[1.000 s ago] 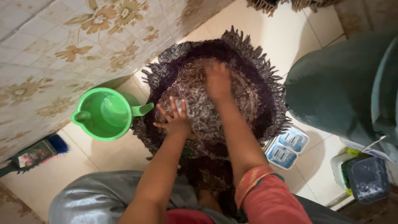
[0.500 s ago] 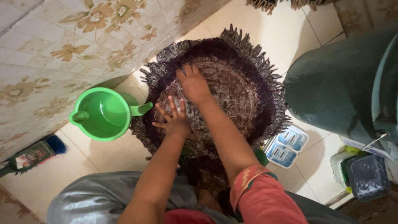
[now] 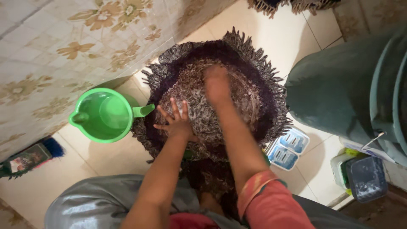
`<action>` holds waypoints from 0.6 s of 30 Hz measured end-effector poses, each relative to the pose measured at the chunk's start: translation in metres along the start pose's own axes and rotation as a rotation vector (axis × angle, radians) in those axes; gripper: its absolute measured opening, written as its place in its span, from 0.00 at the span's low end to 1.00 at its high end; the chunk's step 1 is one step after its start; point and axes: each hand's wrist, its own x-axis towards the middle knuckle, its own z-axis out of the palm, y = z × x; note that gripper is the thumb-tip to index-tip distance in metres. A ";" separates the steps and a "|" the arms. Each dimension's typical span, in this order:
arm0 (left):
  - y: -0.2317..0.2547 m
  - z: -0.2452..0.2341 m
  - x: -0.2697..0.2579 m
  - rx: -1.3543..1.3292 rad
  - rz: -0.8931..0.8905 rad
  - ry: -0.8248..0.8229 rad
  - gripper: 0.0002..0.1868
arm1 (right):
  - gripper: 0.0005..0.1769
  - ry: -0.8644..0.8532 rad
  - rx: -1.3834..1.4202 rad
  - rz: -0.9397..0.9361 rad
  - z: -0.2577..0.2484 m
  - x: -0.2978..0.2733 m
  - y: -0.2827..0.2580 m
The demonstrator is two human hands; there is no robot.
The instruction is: The person sits on the floor and cleans a circular rug by pouring water from a green pitcher and scrubbing it with soap and their hands.
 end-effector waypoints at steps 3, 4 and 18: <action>-0.004 0.003 -0.003 -0.027 0.022 0.032 0.87 | 0.13 -0.222 -0.011 -0.052 -0.004 -0.010 -0.061; -0.005 0.006 -0.004 -0.048 0.041 0.065 0.87 | 0.15 -0.207 0.060 -0.062 -0.008 -0.017 -0.069; -0.012 0.018 -0.013 -0.099 0.121 0.150 0.85 | 0.20 -0.304 0.115 0.743 -0.129 -0.244 0.065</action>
